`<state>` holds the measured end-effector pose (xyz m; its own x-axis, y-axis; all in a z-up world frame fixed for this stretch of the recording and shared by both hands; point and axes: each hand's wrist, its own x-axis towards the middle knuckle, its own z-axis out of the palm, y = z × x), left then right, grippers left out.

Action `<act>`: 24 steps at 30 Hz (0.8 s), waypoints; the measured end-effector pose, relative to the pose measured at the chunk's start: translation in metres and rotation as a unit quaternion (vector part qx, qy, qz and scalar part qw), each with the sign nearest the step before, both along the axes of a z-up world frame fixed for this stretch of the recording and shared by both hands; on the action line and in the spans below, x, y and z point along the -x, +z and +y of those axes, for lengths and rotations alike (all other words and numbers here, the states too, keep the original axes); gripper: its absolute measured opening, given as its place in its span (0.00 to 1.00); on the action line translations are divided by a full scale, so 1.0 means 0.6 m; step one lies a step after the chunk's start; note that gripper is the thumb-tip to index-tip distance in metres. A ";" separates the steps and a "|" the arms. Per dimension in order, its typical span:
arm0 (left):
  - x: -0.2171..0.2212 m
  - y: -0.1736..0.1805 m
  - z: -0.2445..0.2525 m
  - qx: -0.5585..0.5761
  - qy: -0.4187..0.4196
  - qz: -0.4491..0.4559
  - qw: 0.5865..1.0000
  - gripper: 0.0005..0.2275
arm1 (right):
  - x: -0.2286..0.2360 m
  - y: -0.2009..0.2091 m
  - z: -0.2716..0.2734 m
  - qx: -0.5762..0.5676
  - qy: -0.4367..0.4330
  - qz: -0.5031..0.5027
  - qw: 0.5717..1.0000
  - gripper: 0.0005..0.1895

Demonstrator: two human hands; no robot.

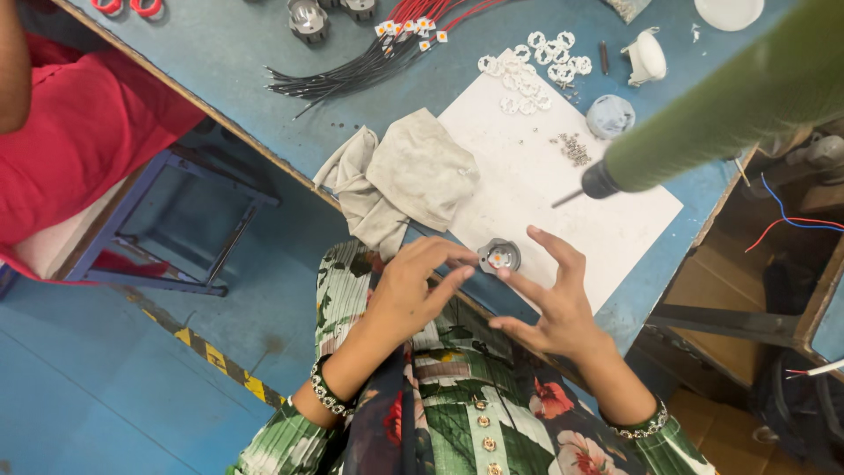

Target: The person assembles small LED light units by inserting LEDs into metal housings and securing them with a hot glue gun. They handle red and black wires, place LEDs into housings, and apply glue to fix components in place.

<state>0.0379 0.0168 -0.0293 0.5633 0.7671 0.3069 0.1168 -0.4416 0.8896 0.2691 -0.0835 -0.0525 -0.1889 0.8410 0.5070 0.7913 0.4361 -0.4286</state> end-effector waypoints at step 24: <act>0.016 0.012 0.010 -0.012 -0.141 0.043 0.989 0.04 | -0.007 -0.030 -0.006 -0.027 0.076 -0.009 0.997 0.28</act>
<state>0.0281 0.0230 -0.0219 0.7785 0.5685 0.2659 0.0599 -0.4889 0.8703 0.2735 -0.0869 -0.0707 -0.3216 0.7740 0.5454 0.7219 0.5731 -0.3878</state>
